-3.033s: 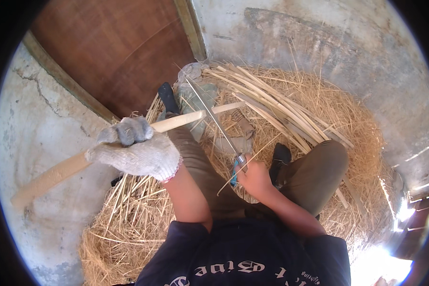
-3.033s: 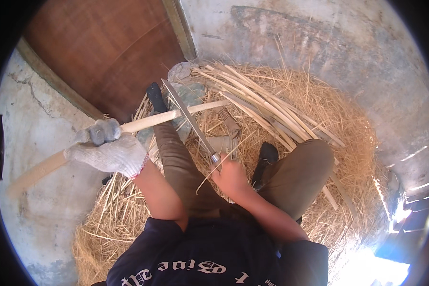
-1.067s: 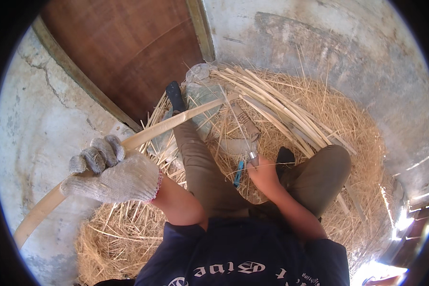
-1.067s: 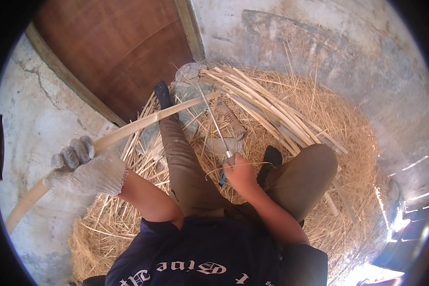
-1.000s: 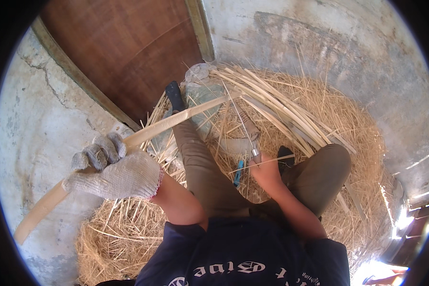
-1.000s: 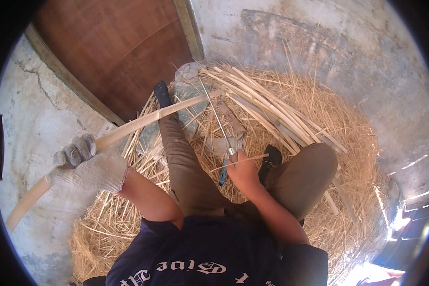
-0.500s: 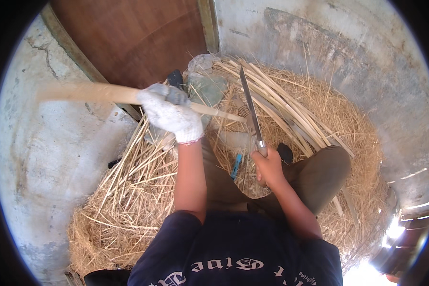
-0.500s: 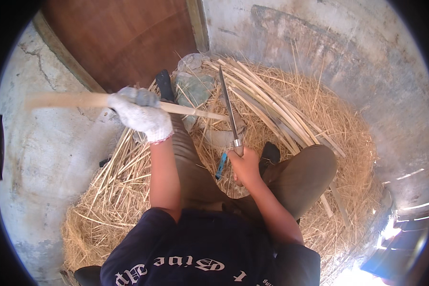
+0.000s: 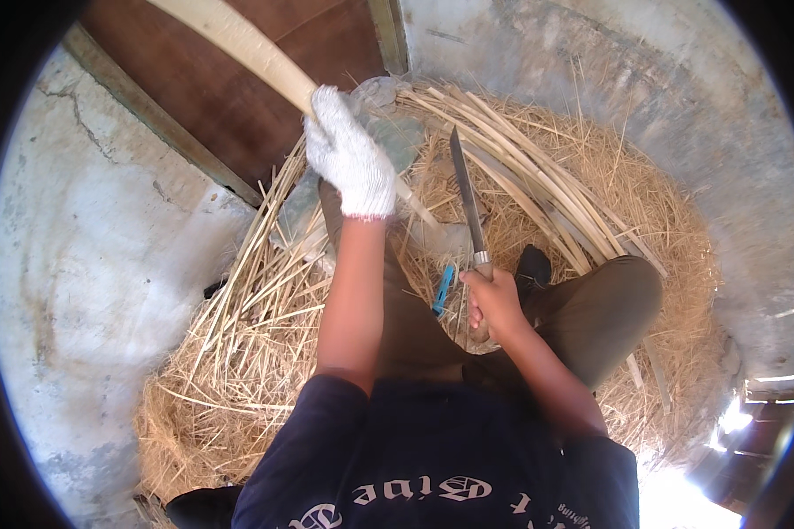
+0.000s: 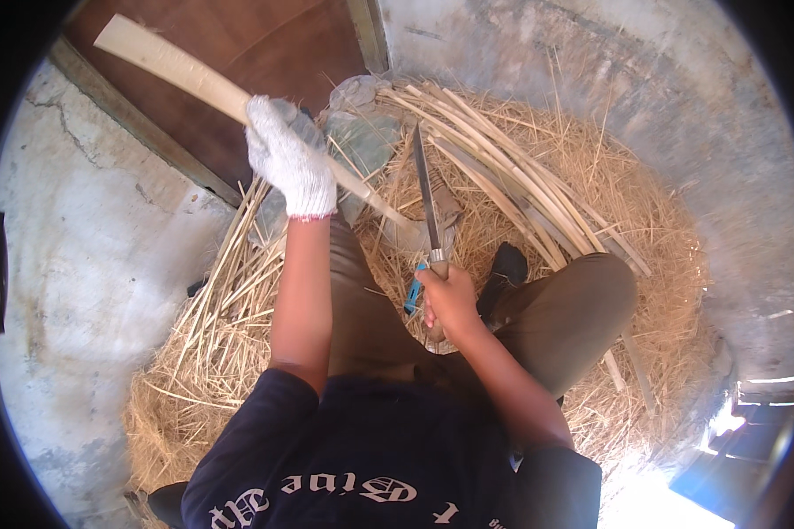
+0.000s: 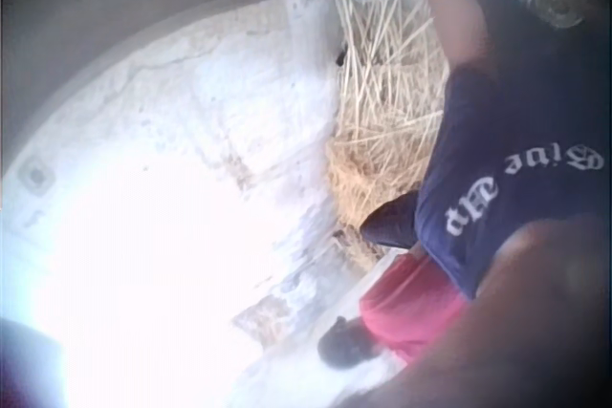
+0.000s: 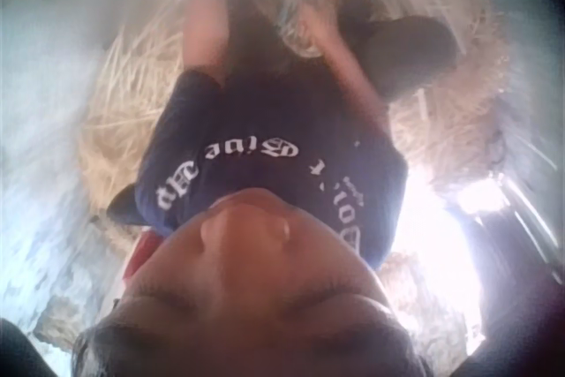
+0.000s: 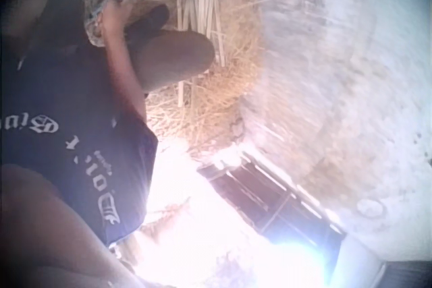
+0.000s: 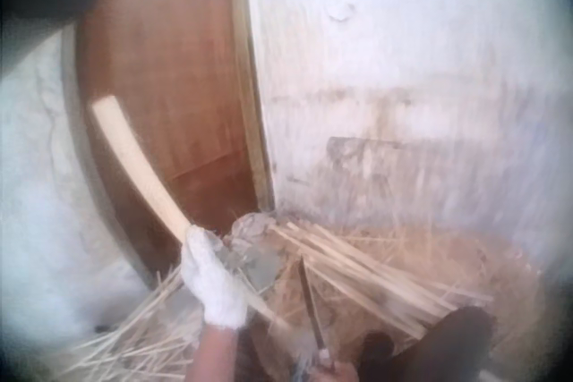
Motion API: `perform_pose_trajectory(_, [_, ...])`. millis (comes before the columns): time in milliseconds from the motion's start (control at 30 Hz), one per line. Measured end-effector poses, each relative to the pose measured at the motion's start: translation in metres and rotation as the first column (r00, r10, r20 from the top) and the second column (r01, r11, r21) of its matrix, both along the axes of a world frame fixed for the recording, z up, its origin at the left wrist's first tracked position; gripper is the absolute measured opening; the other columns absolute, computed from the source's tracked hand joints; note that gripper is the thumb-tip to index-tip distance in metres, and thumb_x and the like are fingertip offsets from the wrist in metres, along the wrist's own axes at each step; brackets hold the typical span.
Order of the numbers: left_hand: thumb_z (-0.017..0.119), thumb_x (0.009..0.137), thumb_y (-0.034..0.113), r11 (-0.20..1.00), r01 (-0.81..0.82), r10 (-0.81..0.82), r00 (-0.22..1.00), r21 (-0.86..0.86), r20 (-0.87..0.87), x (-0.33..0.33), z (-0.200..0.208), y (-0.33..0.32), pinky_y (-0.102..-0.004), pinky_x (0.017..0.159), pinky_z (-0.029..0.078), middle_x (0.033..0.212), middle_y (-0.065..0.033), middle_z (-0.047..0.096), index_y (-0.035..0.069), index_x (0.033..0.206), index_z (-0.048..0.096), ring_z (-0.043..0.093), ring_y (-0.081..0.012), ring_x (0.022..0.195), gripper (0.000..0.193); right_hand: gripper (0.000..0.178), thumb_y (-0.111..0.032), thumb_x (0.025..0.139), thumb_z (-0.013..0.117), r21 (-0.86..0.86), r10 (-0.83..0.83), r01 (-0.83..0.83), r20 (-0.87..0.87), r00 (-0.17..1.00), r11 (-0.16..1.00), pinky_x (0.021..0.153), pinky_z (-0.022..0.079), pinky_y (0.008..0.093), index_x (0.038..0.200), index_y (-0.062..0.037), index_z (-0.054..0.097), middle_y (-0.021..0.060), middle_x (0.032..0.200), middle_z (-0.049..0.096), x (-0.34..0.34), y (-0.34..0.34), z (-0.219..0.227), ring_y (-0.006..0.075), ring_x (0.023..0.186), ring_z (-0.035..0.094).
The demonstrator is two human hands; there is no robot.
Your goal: The person sits on a straw-covered floor and uses a large knife to split a long bamboo pole into thin strips. They hold the pole with a gloved left hand and repeatedly strike it with the knife in their right hand to separate the layers.
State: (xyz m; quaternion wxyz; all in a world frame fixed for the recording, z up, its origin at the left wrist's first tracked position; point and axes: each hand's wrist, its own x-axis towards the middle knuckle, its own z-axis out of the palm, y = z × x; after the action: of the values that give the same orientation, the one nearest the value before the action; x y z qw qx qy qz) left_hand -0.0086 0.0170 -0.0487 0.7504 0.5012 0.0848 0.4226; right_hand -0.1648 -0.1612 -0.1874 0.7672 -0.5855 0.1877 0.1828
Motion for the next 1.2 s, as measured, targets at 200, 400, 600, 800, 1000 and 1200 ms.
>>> perform_pose_trajectory(200, [0.06,0.106,0.036,0.995,0.081,-0.083,0.996,0.065,0.029,0.011,0.009,-0.019,-0.0278,0.068,0.044,0.082,-0.0003,0.059,-0.001,0.104,0.066,0.052,-0.0092,0.075,0.037,0.027,-0.015,0.096,0.065,0.101,0.14,-0.138,-0.016,0.99,0.985,0.035,0.037,0.0343,0.077,-0.0052,0.048,0.0039,0.056,0.047,-0.014,0.016,0.0,0.0149,0.038,0.044])
perform_pose_trajectory(400, [0.067,0.103,0.032,0.971,0.235,-0.239,0.961,0.042,0.137,0.027,0.022,-0.044,-0.0215,0.051,0.036,0.073,0.0057,0.058,0.008,0.095,0.065,0.048,-0.0027,0.059,0.025,0.028,-0.016,0.096,0.067,-0.025,0.143,-0.144,-0.062,0.988,0.989,0.035,0.037,0.0354,0.078,-0.0057,0.048,0.004,0.058,0.048,-0.012,0.012,0.002,0.0153,0.038,0.044])
perform_pose_trajectory(600, [0.07,0.101,0.03,0.93,0.367,-0.365,0.92,0.013,0.14,0.031,0.024,-0.056,-0.0238,0.06,0.04,0.08,0.0035,0.061,0.007,0.096,0.067,0.051,-0.0039,0.068,0.023,0.025,-0.016,0.096,0.067,0.124,0.109,-0.098,-0.087,0.99,0.987,0.035,0.038,0.0337,0.082,-0.0053,0.049,0.0039,0.059,0.048,-0.01,0.011,0.006,0.0144,0.038,0.045])
perform_pose_trajectory(800, [0.069,0.102,0.031,0.923,0.385,-0.383,0.916,0.012,0.119,0.035,0.027,-0.047,-0.0239,0.059,0.04,0.077,0.0039,0.059,0.009,0.094,0.066,0.051,-0.004,0.067,0.023,0.023,-0.016,0.097,0.065,-0.057,0.12,-0.117,0.061,0.991,0.992,0.035,0.04,0.0348,0.086,-0.004,0.05,0.0039,0.057,0.05,-0.005,-0.006,0.01,0.0149,0.037,0.049])
perform_pose_trajectory(1000, [0.066,0.103,0.034,0.962,0.265,-0.271,0.956,0.068,0.112,0.044,0.023,-0.048,-0.0252,0.053,0.039,0.073,0.0036,0.058,0.01,0.089,0.063,0.049,-0.0048,0.06,0.028,0.025,-0.018,0.098,0.063,-0.207,0.185,-0.162,0.099,0.978,0.965,0.037,0.043,0.0361,0.083,-0.0027,0.049,0.006,0.053,0.052,-0.012,0.01,0.001,0.017,0.039,0.054])
perform_pose_trajectory(1200, [0.064,0.104,0.037,0.953,0.293,-0.299,0.949,0.071,0.097,0.047,0.02,-0.045,-0.0253,0.05,0.038,0.069,0.0032,0.055,0.011,0.087,0.061,0.048,-0.0054,0.056,0.031,0.025,-0.016,0.098,0.061,-0.232,0.252,-0.241,0.015,0.968,0.942,0.036,0.043,0.0365,0.08,-0.0033,0.049,0.006,0.056,0.054,-0.008,0.003,0.012,0.0176,0.039,0.053])
